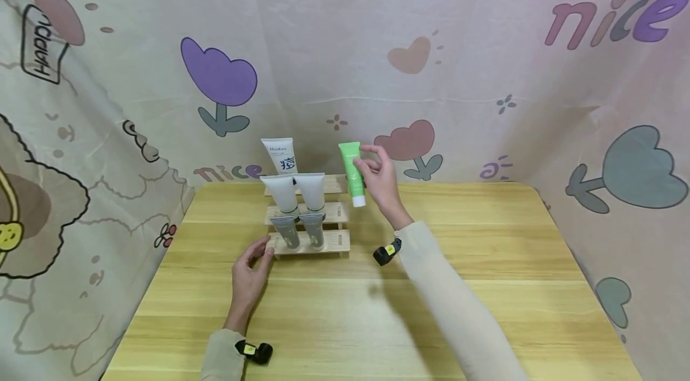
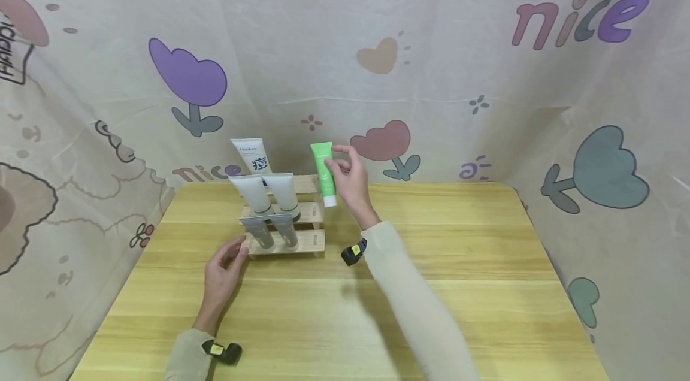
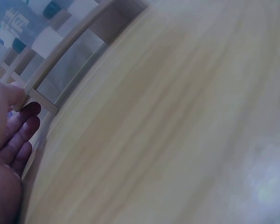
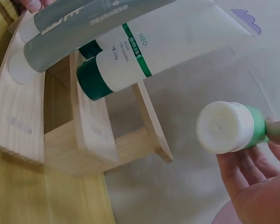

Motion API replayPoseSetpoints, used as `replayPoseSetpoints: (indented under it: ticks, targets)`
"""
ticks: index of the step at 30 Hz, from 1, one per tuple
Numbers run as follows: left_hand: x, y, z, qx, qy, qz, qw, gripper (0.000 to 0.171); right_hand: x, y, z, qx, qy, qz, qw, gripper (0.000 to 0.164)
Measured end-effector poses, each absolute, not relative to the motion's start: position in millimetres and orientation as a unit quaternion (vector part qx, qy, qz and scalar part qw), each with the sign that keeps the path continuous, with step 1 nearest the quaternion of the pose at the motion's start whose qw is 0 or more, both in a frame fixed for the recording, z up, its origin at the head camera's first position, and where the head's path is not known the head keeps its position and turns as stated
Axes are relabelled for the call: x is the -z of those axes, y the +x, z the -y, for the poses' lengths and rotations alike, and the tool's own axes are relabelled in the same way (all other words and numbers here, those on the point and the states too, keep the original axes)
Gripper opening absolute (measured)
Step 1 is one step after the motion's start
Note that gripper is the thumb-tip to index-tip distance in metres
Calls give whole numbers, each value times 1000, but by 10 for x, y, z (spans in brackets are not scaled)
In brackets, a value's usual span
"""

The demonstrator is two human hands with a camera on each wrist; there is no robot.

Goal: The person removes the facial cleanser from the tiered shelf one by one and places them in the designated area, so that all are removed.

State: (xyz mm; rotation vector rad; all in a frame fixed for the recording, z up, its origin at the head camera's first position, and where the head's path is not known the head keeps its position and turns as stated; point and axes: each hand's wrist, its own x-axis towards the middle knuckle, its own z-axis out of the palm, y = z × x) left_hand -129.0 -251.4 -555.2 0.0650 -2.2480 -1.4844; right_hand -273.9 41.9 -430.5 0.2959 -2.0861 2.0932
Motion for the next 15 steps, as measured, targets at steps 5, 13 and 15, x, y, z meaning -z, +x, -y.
replayPoseSetpoints:
  ticks: [5,13,15]
  targets:
    - [5548,-1272,2530,533,25,816,224,28,4357,-2651,-531,-696,85,710,70,37]
    - [5547,-1279,2531,542,20,811,219,28,4444,-2529,-713,-710,74,699,29,50]
    - [5552,-1270,2530,545,21,809,218,29,4465,-2506,-750,-718,83,691,17,53]
